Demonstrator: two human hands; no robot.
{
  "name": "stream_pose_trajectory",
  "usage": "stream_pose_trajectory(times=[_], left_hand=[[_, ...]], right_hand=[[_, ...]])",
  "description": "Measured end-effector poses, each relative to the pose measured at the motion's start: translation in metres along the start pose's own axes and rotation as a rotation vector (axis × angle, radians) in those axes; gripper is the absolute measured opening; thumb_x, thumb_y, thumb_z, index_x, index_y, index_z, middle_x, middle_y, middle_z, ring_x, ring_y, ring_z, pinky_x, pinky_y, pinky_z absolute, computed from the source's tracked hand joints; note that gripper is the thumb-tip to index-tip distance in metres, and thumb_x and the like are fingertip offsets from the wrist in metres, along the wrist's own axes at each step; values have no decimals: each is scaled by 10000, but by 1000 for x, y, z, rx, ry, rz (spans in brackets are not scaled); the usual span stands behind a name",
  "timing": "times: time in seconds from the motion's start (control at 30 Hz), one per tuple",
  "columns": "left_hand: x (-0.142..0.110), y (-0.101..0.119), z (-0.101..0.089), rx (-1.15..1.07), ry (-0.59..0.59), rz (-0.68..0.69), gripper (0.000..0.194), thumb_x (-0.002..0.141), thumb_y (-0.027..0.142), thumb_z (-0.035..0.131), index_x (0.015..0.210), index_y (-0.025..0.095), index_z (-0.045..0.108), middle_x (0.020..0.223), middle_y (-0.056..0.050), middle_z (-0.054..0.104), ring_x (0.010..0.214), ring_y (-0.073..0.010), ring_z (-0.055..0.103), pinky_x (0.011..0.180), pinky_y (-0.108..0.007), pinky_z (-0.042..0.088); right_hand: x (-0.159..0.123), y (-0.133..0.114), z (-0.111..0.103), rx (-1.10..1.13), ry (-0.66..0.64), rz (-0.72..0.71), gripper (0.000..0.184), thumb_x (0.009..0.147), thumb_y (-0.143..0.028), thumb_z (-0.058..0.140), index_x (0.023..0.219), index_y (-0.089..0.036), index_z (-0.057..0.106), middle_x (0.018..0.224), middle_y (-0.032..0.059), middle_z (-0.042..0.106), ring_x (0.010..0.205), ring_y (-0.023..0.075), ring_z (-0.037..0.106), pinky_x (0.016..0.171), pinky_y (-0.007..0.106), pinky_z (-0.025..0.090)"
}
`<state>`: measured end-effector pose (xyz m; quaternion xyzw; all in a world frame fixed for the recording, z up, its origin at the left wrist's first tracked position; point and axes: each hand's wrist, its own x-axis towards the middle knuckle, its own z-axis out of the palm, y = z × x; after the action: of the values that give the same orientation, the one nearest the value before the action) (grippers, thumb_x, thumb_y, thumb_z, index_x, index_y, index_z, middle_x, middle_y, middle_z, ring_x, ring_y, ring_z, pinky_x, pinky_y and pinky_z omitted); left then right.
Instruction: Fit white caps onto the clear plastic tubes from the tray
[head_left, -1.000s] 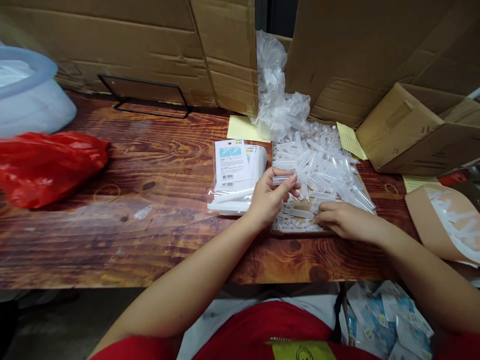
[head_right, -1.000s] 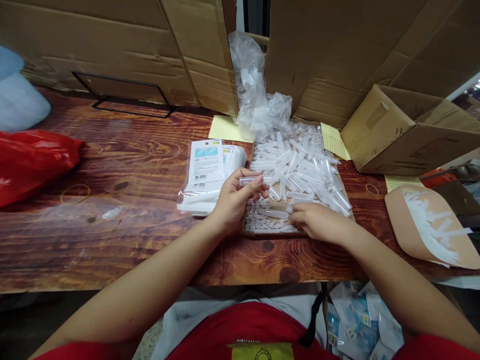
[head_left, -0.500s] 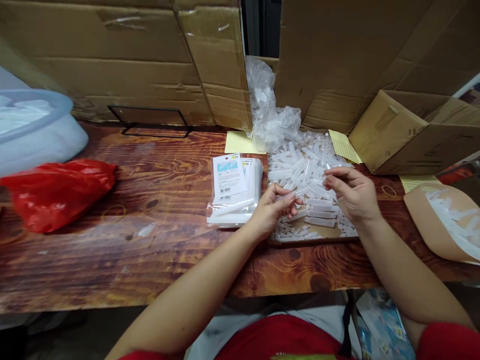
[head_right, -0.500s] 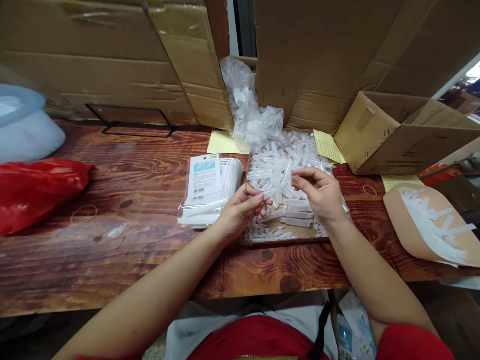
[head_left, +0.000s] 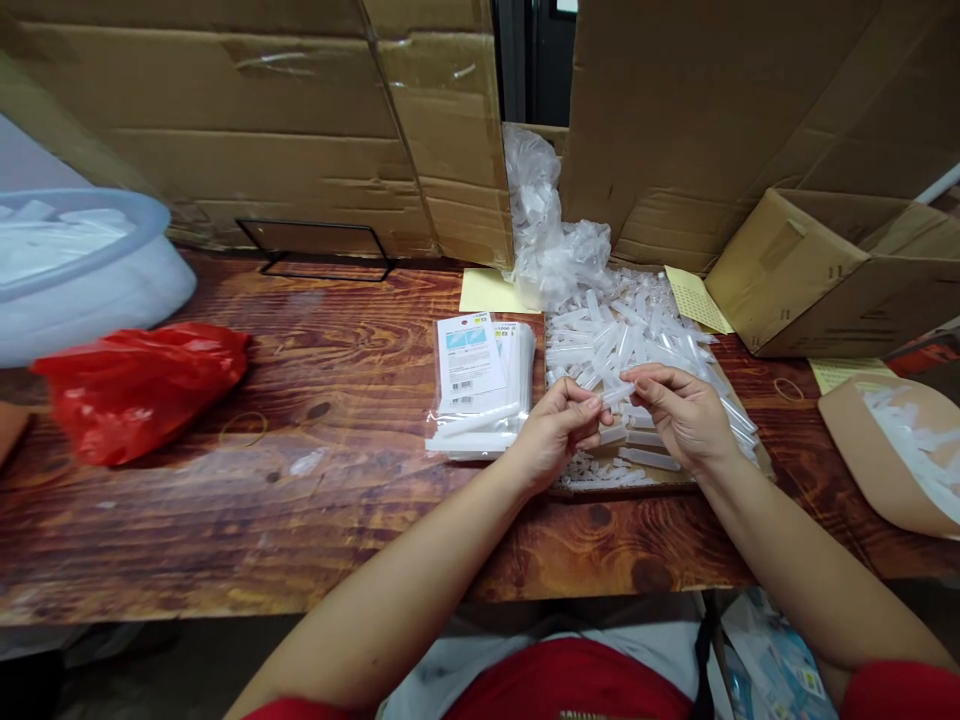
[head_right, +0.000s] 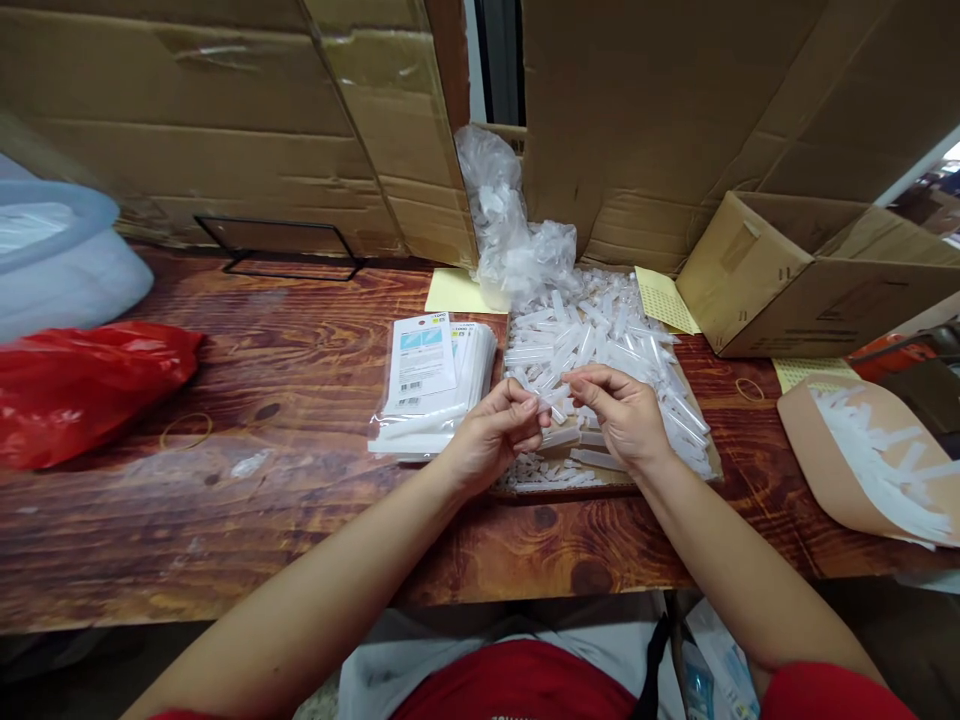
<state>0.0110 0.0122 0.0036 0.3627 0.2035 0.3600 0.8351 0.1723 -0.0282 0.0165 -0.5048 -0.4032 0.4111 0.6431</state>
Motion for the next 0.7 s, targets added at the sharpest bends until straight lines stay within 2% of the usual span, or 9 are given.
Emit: stream_pose_trajectory(times=[0.13,0.23,0.37,0.43,0.5,0.57,0.6,0.63,0.7], left_hand=[[0,0,-1,-25,1,-12,448,614,362,860,739,173,473,636,-10,661,435,-22,320,460,-173,207],[0,1,-1,-20,-9,-6,452,616,365,862,751,173,476,637,-13,661,451,-34,376,460,-172,222],[0,1,-1,21,-6,39,482,623,410,855,775,185,457,638,13,642,455,-39,374,465,-178,233],[1,-1,-1,53,20,81,483,655,449,824,799,197,439,653,36,623,445,-35,338,467,-185,233],[0,-5,-2,136,72,149,438,728,479,756,823,209,425,660,55,590,451,-46,331,476,-199,251],[-3,-8,-5,325,118,265,344,811,461,676,839,213,439,680,49,572,514,-79,411,527,-228,324],[-5,-9,-6,450,124,334,292,844,435,644,846,212,456,708,34,581,580,-101,471,582,-248,370],[-7,-10,-8,575,116,400,246,865,407,622,855,210,476,747,15,596,656,-125,522,647,-269,403],[-11,-11,-10,767,78,498,187,884,372,594,874,211,499,824,-18,624,779,-169,579,744,-304,427]], right_hand=[[-5,8,10,152,47,144,254,571,-385,890,700,-241,726,861,13,745,709,134,613,654,287,517],[-12,11,16,231,57,188,282,549,-391,908,662,-230,706,841,8,751,681,135,626,659,297,524],[-5,0,11,152,-15,215,302,559,-405,910,651,-226,684,847,9,761,750,156,665,720,314,536],[13,-13,4,12,-159,236,318,566,-414,909,662,-214,681,839,20,764,782,162,676,746,314,533],[42,-25,-1,-154,-361,243,361,568,-458,904,680,-195,683,812,41,761,768,168,682,737,310,525],[76,-31,3,-271,-513,208,492,650,-639,788,828,-185,720,869,84,763,759,190,690,724,330,527],[93,-31,9,-354,-500,146,557,719,-710,682,897,-184,720,879,94,760,744,192,688,706,329,524],[108,-28,17,-518,-453,53,543,799,-695,605,930,-179,715,894,98,757,755,188,686,707,317,518],[132,-15,36,-1010,-389,-133,391,886,-533,586,909,-167,721,926,97,756,841,197,683,768,305,506]])
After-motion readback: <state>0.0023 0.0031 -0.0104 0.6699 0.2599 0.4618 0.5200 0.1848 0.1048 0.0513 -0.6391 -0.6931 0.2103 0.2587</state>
